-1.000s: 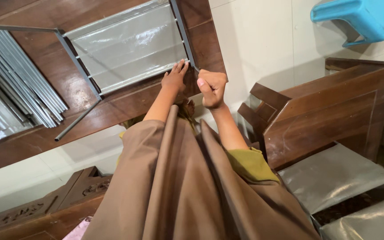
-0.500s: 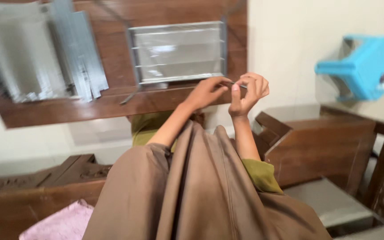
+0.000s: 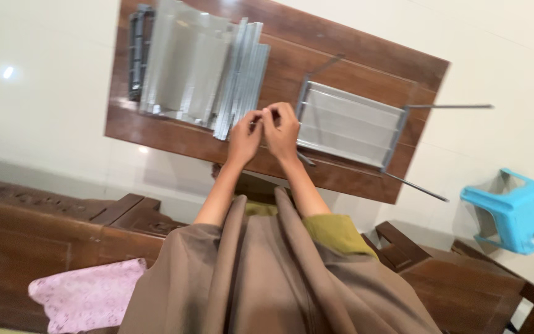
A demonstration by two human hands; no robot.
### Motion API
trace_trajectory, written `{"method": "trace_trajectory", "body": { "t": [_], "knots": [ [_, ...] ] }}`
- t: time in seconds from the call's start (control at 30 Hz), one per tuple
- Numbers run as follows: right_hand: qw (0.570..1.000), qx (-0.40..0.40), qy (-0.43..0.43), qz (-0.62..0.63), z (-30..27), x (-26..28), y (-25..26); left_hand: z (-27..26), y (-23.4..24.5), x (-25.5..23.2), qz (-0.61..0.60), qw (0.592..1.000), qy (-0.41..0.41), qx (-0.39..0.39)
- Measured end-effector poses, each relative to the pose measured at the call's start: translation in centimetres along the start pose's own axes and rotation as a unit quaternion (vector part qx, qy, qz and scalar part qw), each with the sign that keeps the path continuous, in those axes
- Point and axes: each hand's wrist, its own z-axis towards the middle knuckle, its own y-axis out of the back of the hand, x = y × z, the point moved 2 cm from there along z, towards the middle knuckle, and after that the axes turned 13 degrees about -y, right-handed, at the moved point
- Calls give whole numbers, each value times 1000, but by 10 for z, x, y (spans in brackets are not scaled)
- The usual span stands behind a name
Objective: The person assembles a small metal-framed storage unit by connecting corner brackets to metal rods, inserting rods into the frame, and attaching fabric panels to the sides. The unit is built on a wooden table in a tiled room.
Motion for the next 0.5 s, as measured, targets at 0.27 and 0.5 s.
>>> {"method": "trace_trajectory", "body": {
  "t": [0.27,0.5],
  "knots": [
    [968,76,-193,-142,44,-149,-212,31,86,116,249,951,108,-150],
    [912,-4,-304,-275,66,-227,-276,53,106,176,295,941,108,-130]
  ]
}}
